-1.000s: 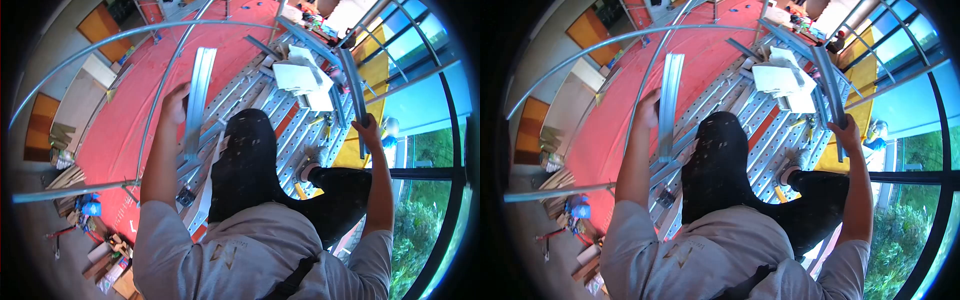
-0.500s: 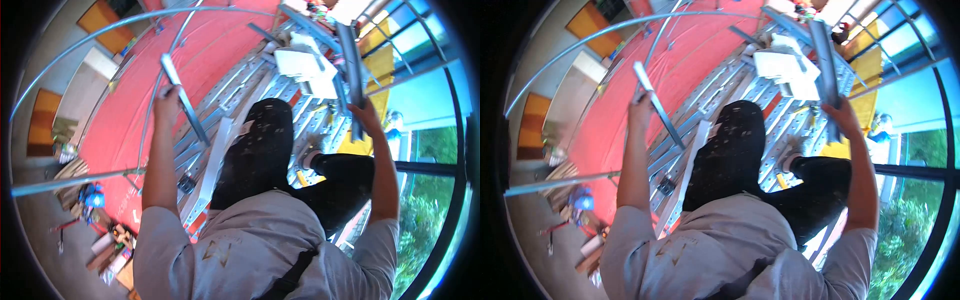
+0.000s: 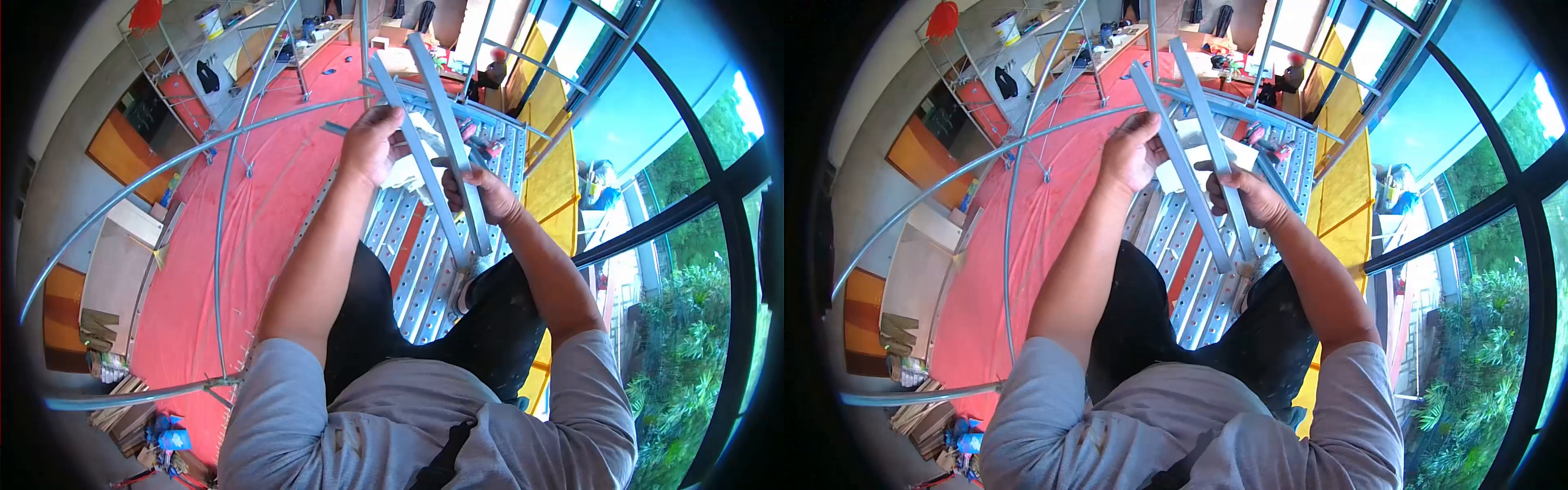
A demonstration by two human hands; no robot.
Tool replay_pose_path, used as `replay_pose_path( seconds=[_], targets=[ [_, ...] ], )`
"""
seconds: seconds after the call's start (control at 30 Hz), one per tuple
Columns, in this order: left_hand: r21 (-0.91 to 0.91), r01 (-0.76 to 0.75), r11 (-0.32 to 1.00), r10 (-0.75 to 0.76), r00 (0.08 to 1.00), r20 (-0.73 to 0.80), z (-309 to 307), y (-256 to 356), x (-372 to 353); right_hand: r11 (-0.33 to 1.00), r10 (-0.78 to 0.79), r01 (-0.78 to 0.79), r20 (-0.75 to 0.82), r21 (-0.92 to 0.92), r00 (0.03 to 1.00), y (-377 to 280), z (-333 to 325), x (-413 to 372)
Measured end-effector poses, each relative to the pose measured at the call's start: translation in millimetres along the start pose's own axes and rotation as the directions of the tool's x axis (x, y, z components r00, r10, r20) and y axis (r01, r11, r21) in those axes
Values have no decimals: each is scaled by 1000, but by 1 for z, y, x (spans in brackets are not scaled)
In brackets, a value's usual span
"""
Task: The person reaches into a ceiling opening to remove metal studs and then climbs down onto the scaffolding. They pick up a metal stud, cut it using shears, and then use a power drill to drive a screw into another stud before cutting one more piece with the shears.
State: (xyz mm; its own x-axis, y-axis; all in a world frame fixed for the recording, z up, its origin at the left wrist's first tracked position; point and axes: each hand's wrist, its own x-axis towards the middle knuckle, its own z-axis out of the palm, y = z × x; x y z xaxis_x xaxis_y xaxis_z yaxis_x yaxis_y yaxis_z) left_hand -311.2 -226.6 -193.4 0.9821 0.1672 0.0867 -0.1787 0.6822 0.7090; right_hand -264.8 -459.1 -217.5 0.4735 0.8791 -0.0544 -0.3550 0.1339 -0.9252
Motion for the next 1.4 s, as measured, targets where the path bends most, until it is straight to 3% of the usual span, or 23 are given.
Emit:
replay_pose_path(
  seconds=[0.1, 0.43, 0.67, 0.77, 0.83, 0.87, 0.9, 1.0, 1.07, 1.13, 1.17, 1.2, 1.3, 1.4],
  targets=[
    [48, -48, 998, 46, 998, 32, 10, -16, 7, 991, 76, -87, -109, -99, 991, 2, -8, -6],
    [115, -23, 993, 23, 1000, -5, 26, -22, 11, 994, 106, -107, -22, -4, 994, 8, -23, -10],
    [163, -54, 985, 56, 998, -12, 23, -35, 19, 996, 70, -77, -121, -55, 990, 7, -14, -12],
    [189, -88, 978, 82, 996, 42, 9, -51, 16, 955, 123, -171, -203, -242, 971, 6, -7, -15],
    [611, -54, 790, 27, 998, 54, -8, -40, -1, 934, 118, -162, -154, -317, 981, 11, -1, -9],
    [520, 71, 851, -187, 967, 173, -25, -27, -13, 944, 94, -140, -164, -298, 982, 12, -1, -7],
    [598, 74, 798, -261, 937, 233, -54, -21, -23, 952, 76, -126, -185, -278, 980, 13, -3, -10],
    [837, 243, 490, -280, 953, -113, -199, -60, -58, 914, 66, -116, -138, -389, 988, 6, -23, -22],
    [872, 447, 200, -342, 866, -366, -232, -57, -118, 896, 27, -115, -205, -429, 978, 6, -35, -35],
    [857, 457, 239, -338, 866, -367, -293, -129, -167, 896, 68, -188, -294, -403, 953, 5, -43, -51],
    [707, 665, 243, -546, 696, -466, -313, -166, -175, 904, 110, -232, -329, -359, 938, 3, -48, -56],
    [676, 690, 260, -573, 673, -467, -312, -194, -195, 899, 130, -275, -391, -342, 911, 6, -59, -62],
    [673, 647, 359, -549, 729, -408, -274, -252, -235, 883, 119, -316, -486, -346, 866, 14, -75, -71],
    [665, 620, 416, -518, 763, -388, -251, -270, -256, 864, 132, -351, -511, -362, 850, 19, -83, -84]
  ],
)
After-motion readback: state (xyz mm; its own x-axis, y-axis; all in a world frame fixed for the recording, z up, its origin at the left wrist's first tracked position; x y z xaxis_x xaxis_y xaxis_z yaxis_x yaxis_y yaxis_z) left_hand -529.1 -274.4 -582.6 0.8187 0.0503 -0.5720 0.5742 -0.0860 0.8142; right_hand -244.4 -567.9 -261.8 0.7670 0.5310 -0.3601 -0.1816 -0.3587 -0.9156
